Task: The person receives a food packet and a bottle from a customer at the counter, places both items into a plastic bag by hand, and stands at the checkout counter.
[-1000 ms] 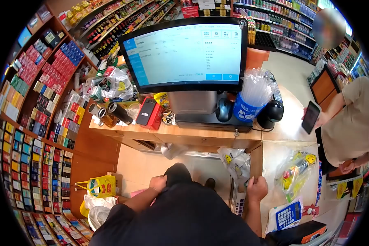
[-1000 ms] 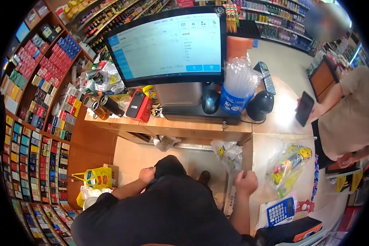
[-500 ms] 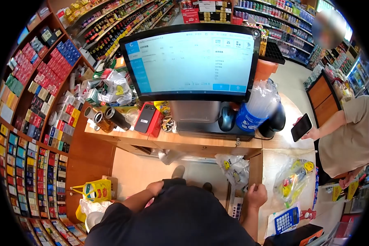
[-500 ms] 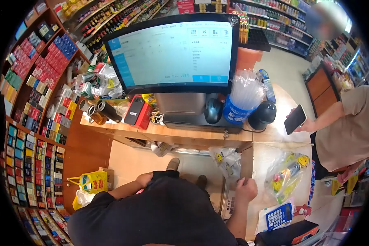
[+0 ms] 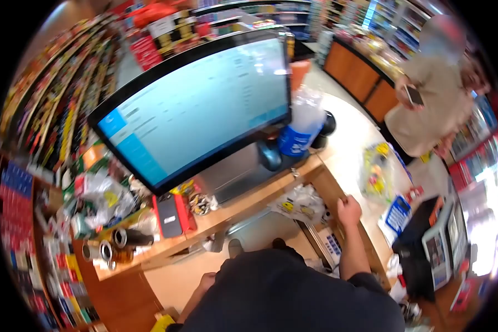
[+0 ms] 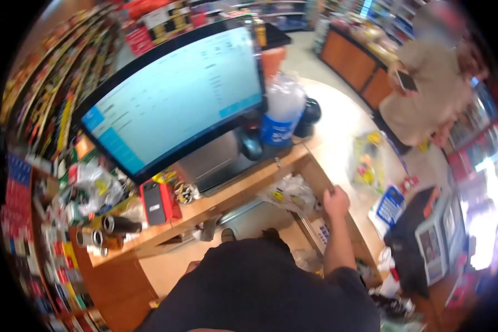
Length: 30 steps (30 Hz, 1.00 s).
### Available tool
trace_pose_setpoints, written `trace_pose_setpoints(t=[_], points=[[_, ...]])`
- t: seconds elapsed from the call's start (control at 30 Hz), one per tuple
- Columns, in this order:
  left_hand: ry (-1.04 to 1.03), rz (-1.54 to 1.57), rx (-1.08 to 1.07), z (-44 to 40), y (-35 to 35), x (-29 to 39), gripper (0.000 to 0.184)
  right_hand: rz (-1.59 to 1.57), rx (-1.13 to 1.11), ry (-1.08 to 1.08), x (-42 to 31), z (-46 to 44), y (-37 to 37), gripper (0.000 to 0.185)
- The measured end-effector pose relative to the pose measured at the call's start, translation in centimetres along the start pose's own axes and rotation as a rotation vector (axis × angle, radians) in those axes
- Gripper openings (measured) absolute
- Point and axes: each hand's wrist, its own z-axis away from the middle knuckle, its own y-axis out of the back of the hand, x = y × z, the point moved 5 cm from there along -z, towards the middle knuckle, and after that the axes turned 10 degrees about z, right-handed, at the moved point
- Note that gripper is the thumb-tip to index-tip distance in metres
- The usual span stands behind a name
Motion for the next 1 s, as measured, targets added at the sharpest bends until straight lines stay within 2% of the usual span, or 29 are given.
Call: trace_pose_setpoints(t=[0.03, 0.1, 0.17, 0.23, 0.4, 0.7, 0.73, 0.83, 1.0], points=[[-0.043, 0.002, 0.03, -0.9, 1.0, -1.9, 0.021, 0.001, 0.003, -0.017, -0.6, 0.2, 0.3, 0.023], [-0.023, -0.024, 0.043, -3.7, 3.1, -5.4, 0.023, -0.099, -0.129, -0.134, -1.7, 1.1, 0.0, 0.022], [-0.046, -0.098, 0.027, -5.0, 4.5, -5.8, 0.027, -0.373, -0.192, -0.239, -2.7, 2.7, -2.1, 0.025], [-0.105, -0.215, -0.033, -5.4, 4.2, -5.3, 0.034, -0.416, -0.188, -0.243, -5.1, 4.7, -2.0, 0.023], [-0.096, -0.313, -0.025, -6.6, 4.1, -3.7, 0.035, -0.247, -0.291, -0.094, -7.6, 6.7, -1.4, 0.02], [-0.029, -0.389, 0.027, -8.2, 1.4, -0.2, 0.038, -0.199, 0.103, 0.049, -3.1, -0.6, 1.9, 0.011], [-0.025, -0.393, 0.035, -8.2, 1.0, 0.2, 0.038, -0.2, 0.096, 0.056, -2.5, -1.6, 1.9, 0.012], [-0.005, -0.397, 0.079, -7.8, -0.3, 0.9, 0.039, -0.316, -0.023, -0.11, -0.8, -3.6, 0.3, 0.011], [0.038, -0.376, 0.17, -6.6, -2.9, 1.4, 0.041, -0.148, -0.079, -0.178, -1.1, -5.5, -0.5, 0.02]])
